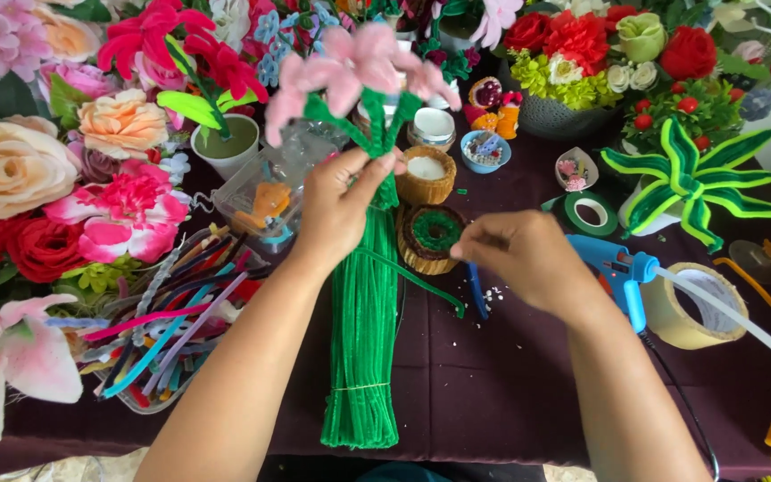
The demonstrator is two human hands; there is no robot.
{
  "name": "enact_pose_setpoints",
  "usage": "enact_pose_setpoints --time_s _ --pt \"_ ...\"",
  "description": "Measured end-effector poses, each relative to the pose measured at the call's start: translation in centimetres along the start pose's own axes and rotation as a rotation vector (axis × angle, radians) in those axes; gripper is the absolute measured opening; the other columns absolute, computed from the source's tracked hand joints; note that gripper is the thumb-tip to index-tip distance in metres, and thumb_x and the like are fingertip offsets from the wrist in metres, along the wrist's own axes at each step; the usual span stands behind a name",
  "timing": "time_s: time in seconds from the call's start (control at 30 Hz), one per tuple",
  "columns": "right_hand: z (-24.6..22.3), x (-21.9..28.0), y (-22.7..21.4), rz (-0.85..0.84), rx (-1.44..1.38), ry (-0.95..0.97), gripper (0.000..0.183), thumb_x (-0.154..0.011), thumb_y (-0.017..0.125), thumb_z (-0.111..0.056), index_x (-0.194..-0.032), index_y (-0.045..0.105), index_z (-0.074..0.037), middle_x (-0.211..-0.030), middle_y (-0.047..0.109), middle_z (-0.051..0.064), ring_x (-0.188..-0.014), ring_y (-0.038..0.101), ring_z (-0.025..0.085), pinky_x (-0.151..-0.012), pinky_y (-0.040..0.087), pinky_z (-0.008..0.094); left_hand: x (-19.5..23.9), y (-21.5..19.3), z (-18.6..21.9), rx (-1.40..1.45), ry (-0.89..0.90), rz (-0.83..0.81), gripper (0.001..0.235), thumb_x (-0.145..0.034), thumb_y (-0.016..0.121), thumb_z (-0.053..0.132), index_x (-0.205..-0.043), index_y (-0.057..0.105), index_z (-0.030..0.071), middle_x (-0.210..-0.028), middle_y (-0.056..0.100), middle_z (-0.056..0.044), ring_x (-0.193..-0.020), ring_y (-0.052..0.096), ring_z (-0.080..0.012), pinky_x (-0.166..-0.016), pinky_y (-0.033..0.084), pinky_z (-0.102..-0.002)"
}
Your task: Assembling a decorative floral arrangement using artificial flowers, pipe cleaners, and a base.
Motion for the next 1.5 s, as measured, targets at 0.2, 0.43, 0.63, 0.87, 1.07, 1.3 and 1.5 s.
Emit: enact_pose_setpoints --time_s 0.2,0.43,0.63,0.87,1.07,1.3,1.5 --pt "-3.9 1.2 6.6 0.021 0.201 -0.328 0.026 -0.086 0.06 0.002 -0.107 0.074 -0.007 -0.092 0.077 0.015 -0.085 0.076 0.036 -0.076 0.062 0.046 -0.7 -1.5 -1.5 0.087 -0.056 0.077 0.017 -0.102 0.066 0.018 -0.11 0.075 0.006 -0.096 0.079 -0.011 -0.099 0.07 -0.0111 -0.095 0.057 -0.035" --pt "-1.8 -0.9 13.8 0.259 0.778 -0.43 0.03 -0.091 0.068 -0.015 -0.12 0.067 -0.016 -0.084 0.067 -0.001 -0.067 0.075 0.02 -0.053 0.062 0.031 0.0 -1.1 1.1 -0.052 0.004 0.098 0.017 -0.101 0.065 0.021 -0.108 0.077 0.012 -0.091 0.08 -0.006 -0.091 0.071 -0.009 -0.09 0.056 -0.034" --pt "-1.1 -2.0 12.8 0.24 0.511 -0.425 0.011 -0.093 0.067 -0.012 -0.102 0.072 -0.015 -0.078 0.069 0.002 -0.064 0.073 0.026 -0.051 0.06 0.031 0.0 -1.0 0.3 -0.02 0.031 0.091 0.019 -0.104 0.06 0.018 -0.11 0.075 0.008 -0.09 0.079 -0.008 -0.091 0.069 -0.01 -0.091 0.055 -0.034" --pt "-1.7 -1.3 1.8 0.214 -0.105 -0.154 0.017 -0.093 0.061 -0.007 -0.105 0.073 -0.008 -0.073 0.076 0.009 -0.07 0.076 0.025 -0.069 0.061 0.039 -0.2 -0.3 -1.0 0.183 -0.049 0.022 0.022 -0.107 0.053 0.018 -0.109 0.072 0.007 -0.086 0.075 -0.006 -0.083 0.056 -0.0065 -0.086 0.048 -0.025" --pt "-0.8 -1.6 0.7 0.342 -0.462 -0.218 0.013 -0.1 0.062 -0.005 -0.109 0.069 0.0 -0.087 0.073 0.012 -0.079 0.067 0.015 -0.075 0.059 0.034 0.6 2.1 -1.3 0.372 -0.107 -0.065 0.021 -0.107 0.054 0.019 -0.109 0.07 0.006 -0.089 0.073 -0.009 -0.088 0.056 -0.0101 -0.092 0.045 -0.027" --pt "1.0 -2.2 4.2 0.307 -0.571 -0.168 0.013 -0.09 0.081 -0.009 -0.097 0.075 0.0 -0.079 0.073 0.004 -0.081 0.062 0.007 -0.073 0.057 0.027 2.0 4.5 -0.5 0.486 -0.14 -0.107 0.021 -0.106 0.057 0.019 -0.113 0.07 0.004 -0.098 0.073 -0.008 -0.097 0.057 -0.0083 -0.099 0.045 -0.029" --pt "-3.1 -0.7 1.3 0.366 -0.327 -0.204 0.019 -0.089 0.083 -0.021 -0.1 0.079 -0.006 -0.075 0.073 0.008 -0.072 0.06 0.008 -0.064 0.052 0.03 1.8 4.5 -0.2 0.459 -0.089 -0.157 0.022 -0.109 0.053 0.019 -0.11 0.068 0.003 -0.089 0.068 -0.009 -0.095 0.057 -0.0104 -0.099 0.047 -0.033"
Point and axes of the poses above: each hand's wrist, its own x-axis away from the middle knuckle, its own y-axis out of the palm, z = x × y, the point moved 8 cm from there along -x, towards the middle knuckle
